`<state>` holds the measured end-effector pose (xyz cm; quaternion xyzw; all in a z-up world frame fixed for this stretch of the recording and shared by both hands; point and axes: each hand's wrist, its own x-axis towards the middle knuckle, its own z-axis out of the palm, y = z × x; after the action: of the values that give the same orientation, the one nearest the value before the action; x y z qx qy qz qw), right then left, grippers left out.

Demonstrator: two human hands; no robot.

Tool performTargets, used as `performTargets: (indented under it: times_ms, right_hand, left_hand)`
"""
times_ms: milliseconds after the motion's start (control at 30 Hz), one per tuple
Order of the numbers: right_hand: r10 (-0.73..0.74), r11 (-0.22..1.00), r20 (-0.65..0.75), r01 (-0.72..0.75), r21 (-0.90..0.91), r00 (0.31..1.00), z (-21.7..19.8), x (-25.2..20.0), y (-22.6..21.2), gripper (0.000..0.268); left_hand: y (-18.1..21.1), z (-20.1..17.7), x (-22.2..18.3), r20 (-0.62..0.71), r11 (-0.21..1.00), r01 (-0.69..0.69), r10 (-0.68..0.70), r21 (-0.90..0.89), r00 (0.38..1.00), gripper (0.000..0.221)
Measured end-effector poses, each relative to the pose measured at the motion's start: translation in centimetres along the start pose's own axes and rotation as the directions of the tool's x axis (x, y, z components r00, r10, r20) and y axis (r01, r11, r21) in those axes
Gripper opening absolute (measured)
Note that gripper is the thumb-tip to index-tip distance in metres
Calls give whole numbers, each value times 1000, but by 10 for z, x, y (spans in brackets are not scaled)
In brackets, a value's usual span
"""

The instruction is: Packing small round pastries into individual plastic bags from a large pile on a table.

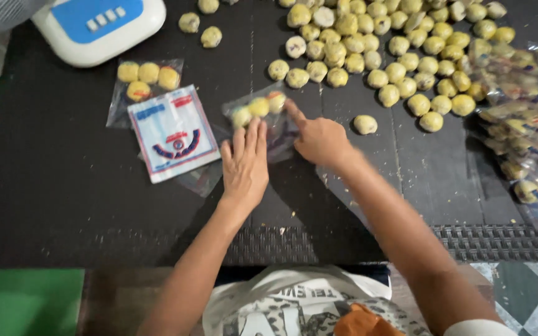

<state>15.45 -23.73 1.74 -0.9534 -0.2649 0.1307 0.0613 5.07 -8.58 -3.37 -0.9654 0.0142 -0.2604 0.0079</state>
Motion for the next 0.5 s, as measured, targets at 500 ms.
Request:
performTargets:
  times_ms: [500]
  right_hand:
    - [-366, 912, -610, 139, -386, 703, 52, 69, 64, 42]
  left_hand:
    - [1, -12, -1, 53, 979, 21, -10, -205, 999, 43]
